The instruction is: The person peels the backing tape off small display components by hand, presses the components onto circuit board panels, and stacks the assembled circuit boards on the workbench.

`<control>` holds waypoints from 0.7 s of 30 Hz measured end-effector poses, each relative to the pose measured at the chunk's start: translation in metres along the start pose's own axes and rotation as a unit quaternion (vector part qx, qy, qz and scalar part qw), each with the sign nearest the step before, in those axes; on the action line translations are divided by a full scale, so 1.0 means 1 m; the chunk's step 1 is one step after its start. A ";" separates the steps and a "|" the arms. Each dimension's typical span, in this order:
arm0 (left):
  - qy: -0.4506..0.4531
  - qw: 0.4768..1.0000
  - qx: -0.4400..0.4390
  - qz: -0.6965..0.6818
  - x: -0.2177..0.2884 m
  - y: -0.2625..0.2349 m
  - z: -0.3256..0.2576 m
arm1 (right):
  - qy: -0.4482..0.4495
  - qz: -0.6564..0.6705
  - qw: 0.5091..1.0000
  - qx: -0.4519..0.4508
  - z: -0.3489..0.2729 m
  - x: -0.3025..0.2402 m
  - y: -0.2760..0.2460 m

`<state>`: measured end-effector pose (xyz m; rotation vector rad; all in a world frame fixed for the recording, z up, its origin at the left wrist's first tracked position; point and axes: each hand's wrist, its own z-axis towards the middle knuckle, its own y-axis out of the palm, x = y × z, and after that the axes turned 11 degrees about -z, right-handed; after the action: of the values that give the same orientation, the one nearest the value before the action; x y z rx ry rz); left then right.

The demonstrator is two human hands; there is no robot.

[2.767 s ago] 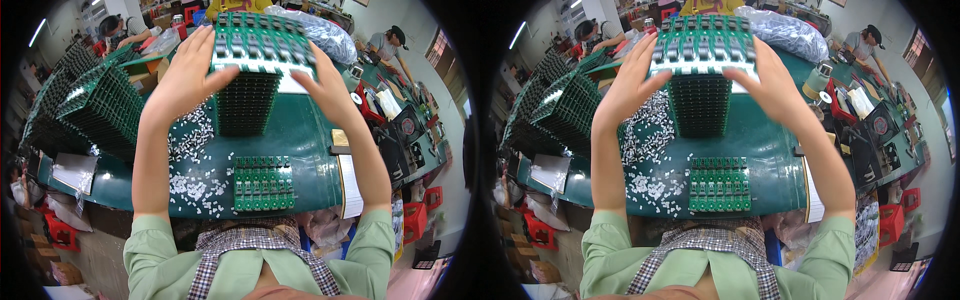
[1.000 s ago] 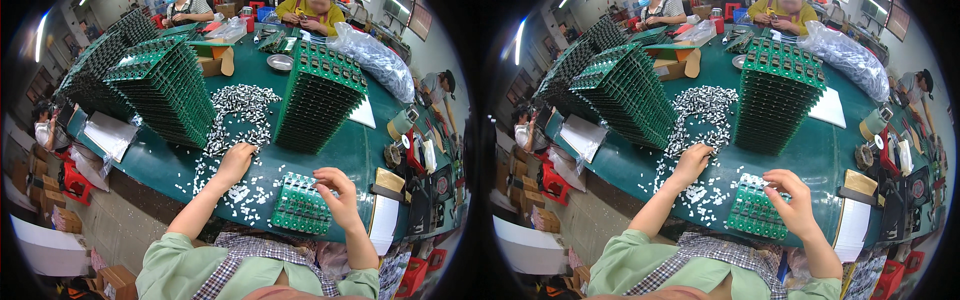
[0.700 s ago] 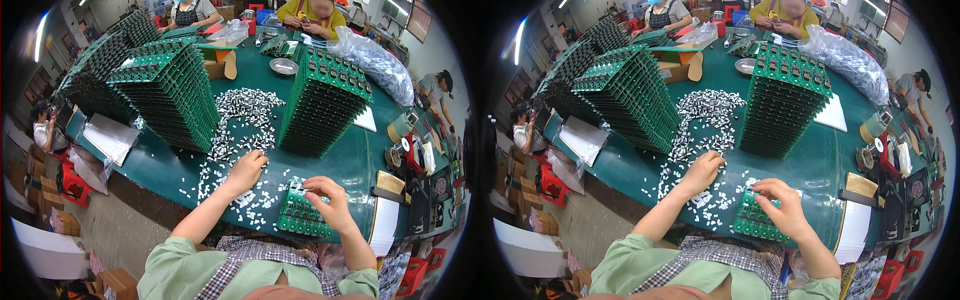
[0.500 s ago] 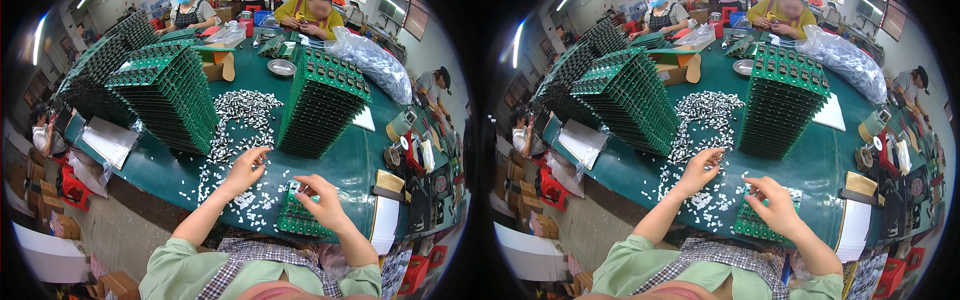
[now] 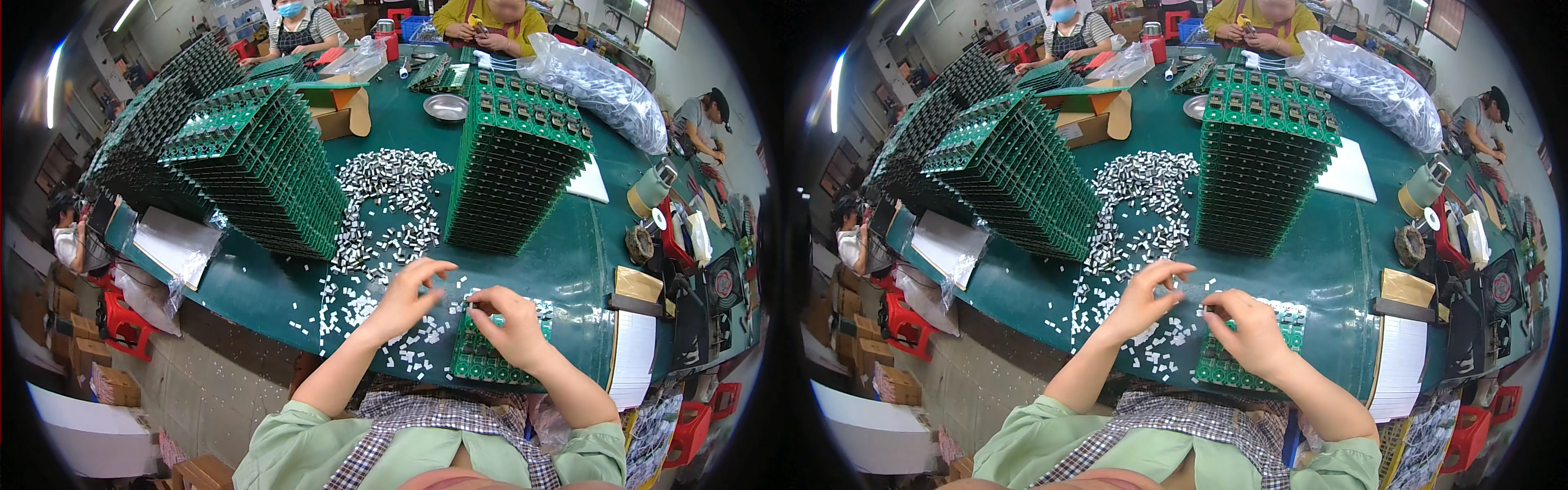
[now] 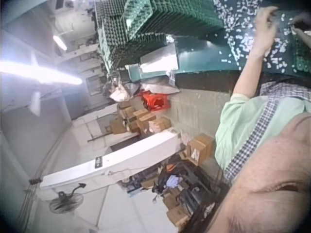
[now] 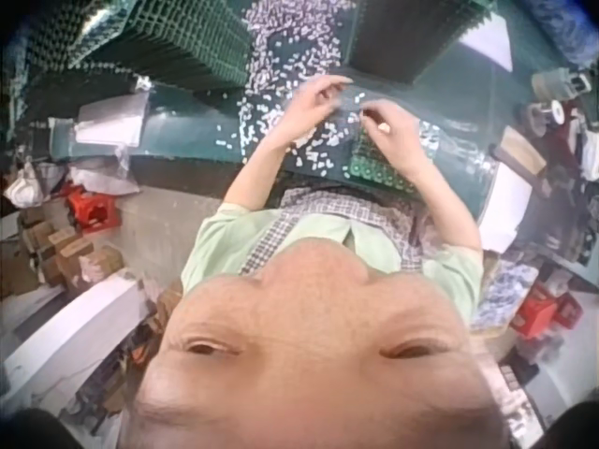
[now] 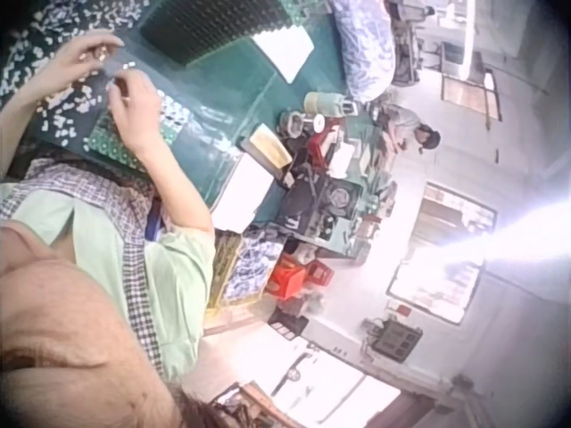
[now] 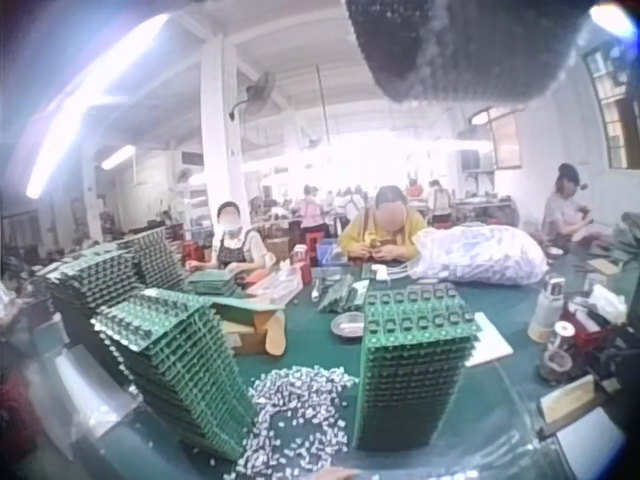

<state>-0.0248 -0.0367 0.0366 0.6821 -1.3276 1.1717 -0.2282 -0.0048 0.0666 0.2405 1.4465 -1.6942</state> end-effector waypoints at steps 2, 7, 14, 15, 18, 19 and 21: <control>-0.052 0.998 0.042 0.004 -0.013 0.003 0.001 | 0.033 0.022 0.999 -0.021 -0.005 0.002 -0.003; 0.079 0.996 -0.007 -0.028 0.008 0.023 -0.008 | 0.120 0.157 0.980 0.037 -0.017 0.006 -0.005; 0.035 0.988 0.016 -0.152 0.016 0.044 -0.027 | 0.125 0.194 0.969 0.084 -0.026 -0.011 -0.001; 0.062 0.991 0.026 -0.118 0.016 0.045 -0.028 | 0.112 0.153 0.978 0.091 -0.028 -0.007 0.003; 0.033 0.990 0.014 -0.138 0.017 0.045 -0.031 | -0.002 -0.021 0.992 0.121 -0.030 -0.011 0.002; 0.022 0.983 0.001 -0.180 0.013 0.046 -0.032 | -0.012 -0.023 0.990 0.138 -0.033 -0.013 0.005; 0.037 0.984 -0.014 -0.173 0.012 0.043 -0.033 | -0.023 -0.022 0.992 0.124 -0.036 -0.013 0.004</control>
<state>-0.0540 0.0107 0.0319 0.8056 -1.1081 0.8864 -0.2316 0.0331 0.0610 0.3051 1.2147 -1.9050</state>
